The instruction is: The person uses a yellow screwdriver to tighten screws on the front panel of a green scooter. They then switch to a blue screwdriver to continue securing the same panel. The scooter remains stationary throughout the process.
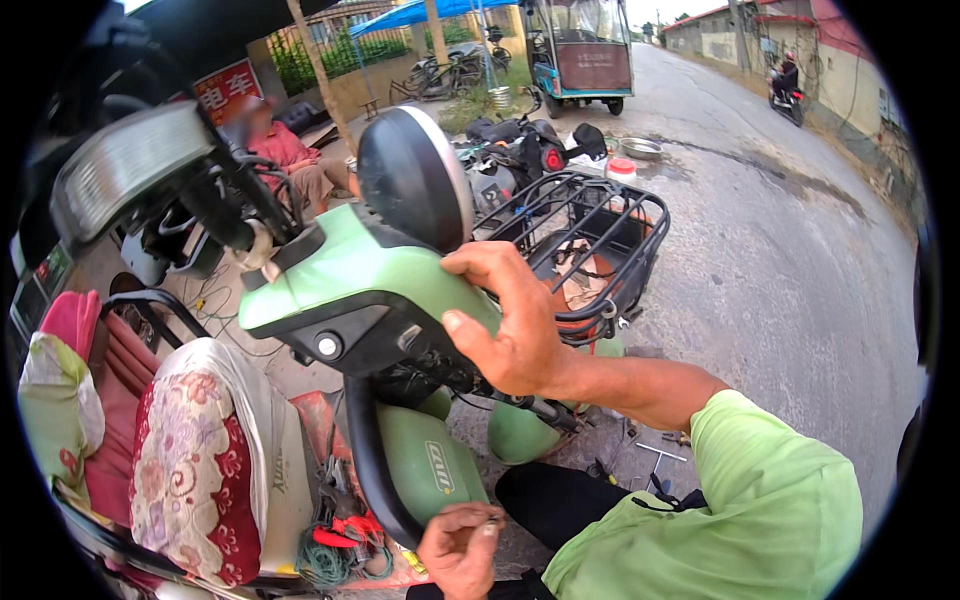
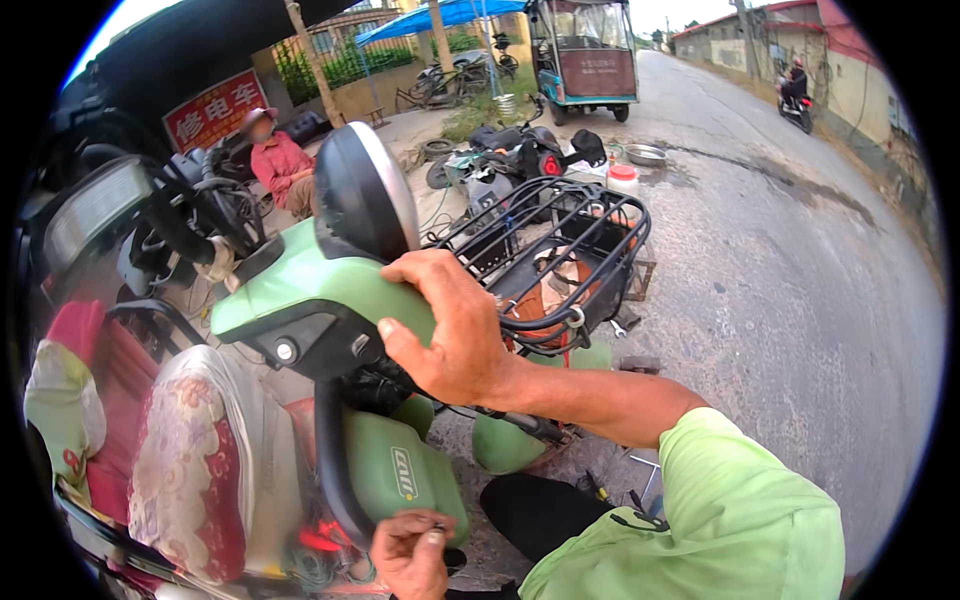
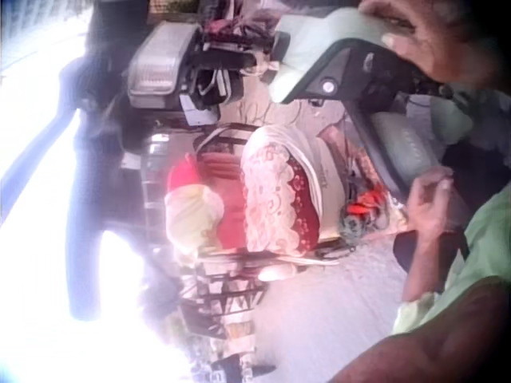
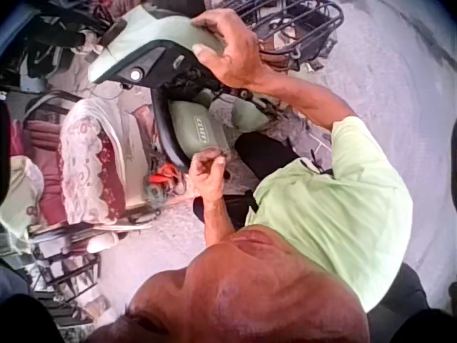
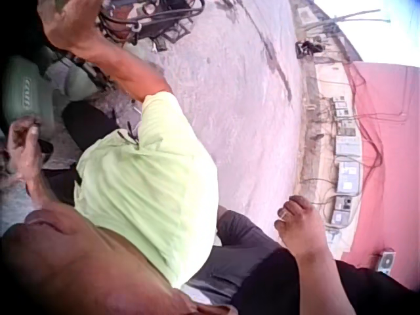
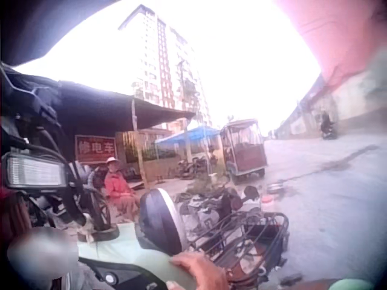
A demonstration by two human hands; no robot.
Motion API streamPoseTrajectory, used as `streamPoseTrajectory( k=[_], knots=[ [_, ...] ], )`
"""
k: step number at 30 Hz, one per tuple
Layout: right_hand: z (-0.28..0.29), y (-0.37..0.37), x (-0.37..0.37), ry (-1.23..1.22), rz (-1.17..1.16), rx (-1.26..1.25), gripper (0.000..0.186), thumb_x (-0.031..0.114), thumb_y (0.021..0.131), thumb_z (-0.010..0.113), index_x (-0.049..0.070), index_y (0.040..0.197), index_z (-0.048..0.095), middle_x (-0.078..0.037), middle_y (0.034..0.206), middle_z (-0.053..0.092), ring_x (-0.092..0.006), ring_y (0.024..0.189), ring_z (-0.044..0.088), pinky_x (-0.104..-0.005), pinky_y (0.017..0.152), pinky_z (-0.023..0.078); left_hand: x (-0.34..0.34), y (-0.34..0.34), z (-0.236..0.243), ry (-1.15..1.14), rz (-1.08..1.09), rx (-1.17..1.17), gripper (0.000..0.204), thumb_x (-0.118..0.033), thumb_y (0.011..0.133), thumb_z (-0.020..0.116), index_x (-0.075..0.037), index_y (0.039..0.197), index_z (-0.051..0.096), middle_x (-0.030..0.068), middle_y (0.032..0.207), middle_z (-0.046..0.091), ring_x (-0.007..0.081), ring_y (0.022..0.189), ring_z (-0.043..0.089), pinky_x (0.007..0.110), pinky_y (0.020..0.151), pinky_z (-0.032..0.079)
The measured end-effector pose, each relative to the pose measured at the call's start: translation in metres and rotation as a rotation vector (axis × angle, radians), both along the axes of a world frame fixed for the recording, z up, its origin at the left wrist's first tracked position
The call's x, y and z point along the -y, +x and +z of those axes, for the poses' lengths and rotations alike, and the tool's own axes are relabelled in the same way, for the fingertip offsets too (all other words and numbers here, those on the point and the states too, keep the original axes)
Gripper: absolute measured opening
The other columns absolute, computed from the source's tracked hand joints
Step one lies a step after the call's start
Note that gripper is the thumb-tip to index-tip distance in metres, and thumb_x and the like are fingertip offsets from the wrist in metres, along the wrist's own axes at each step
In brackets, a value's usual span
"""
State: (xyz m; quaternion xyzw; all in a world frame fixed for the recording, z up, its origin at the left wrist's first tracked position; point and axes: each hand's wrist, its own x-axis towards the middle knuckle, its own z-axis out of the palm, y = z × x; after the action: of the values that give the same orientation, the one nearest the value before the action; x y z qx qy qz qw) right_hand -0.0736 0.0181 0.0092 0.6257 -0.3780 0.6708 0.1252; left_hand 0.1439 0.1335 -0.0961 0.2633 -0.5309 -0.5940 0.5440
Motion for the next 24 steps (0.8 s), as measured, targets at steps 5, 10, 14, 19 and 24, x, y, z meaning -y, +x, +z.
streamPoseTrajectory(
  k=[5,10,14,19,24],
  knots=[
    [-0.003,0.004,-0.011,0.034,0.017,-0.059,0.035,0.016,0.079,0.069,0.002,0.108,0.058,-0.018,0.111,0.057,-0.0357,0.101,0.059,-0.0424,0.087,0.050,0.053,-0.007,0.039,-0.205,0.137,-0.233,0.015,0.004,0.085,0.064,0.000,0.096,0.054,0.0151,0.090,0.061,0.0219,0.076,0.062,0.034,0.071,0.053],
    [-0.003,0.000,-0.018,0.111,0.049,-0.093,0.033,0.020,0.080,0.070,0.005,0.107,0.060,-0.021,0.120,0.052,-0.0379,0.108,0.056,-0.0449,0.092,0.047,0.092,-0.023,0.084,-0.087,0.140,-0.249,0.012,0.005,0.091,0.062,0.001,0.100,0.057,0.0133,0.095,0.065,0.0168,0.079,0.063,0.033,0.075,0.055],
    [-0.005,0.002,-0.019,0.125,0.098,-0.078,0.032,0.024,0.082,0.069,0.005,0.107,0.062,-0.023,0.124,0.049,-0.0393,0.109,0.055,-0.0461,0.094,0.045,0.110,-0.041,0.099,-0.088,0.107,-0.181,0.011,0.005,0.092,0.063,0.001,0.102,0.060,0.0102,0.096,0.066,0.0147,0.085,0.066,0.029,0.076,0.056],
    [-0.012,0.002,-0.017,0.131,0.150,-0.059,0.031,0.026,0.083,0.068,0.005,0.105,0.063,-0.026,0.128,0.047,-0.0421,0.114,0.053,-0.0486,0.098,0.043,0.119,-0.049,0.095,-0.090,0.079,-0.086,0.011,0.004,0.092,0.065,0.002,0.102,0.062,0.0083,0.094,0.069,0.0137,0.084,0.067,0.025,0.076,0.055],
    [-0.013,0.001,-0.017,0.132,0.098,-0.094,0.025,0.024,0.084,0.068,0.003,0.097,0.067,-0.025,0.131,0.045,-0.0379,0.118,0.053,-0.0455,0.103,0.042,0.120,-0.056,0.099,-0.080,0.030,-0.021,0.011,0.003,0.091,0.065,0.002,0.102,0.062,0.0077,0.093,0.069,0.0124,0.081,0.065,0.025,0.077,0.054]
  ],
)
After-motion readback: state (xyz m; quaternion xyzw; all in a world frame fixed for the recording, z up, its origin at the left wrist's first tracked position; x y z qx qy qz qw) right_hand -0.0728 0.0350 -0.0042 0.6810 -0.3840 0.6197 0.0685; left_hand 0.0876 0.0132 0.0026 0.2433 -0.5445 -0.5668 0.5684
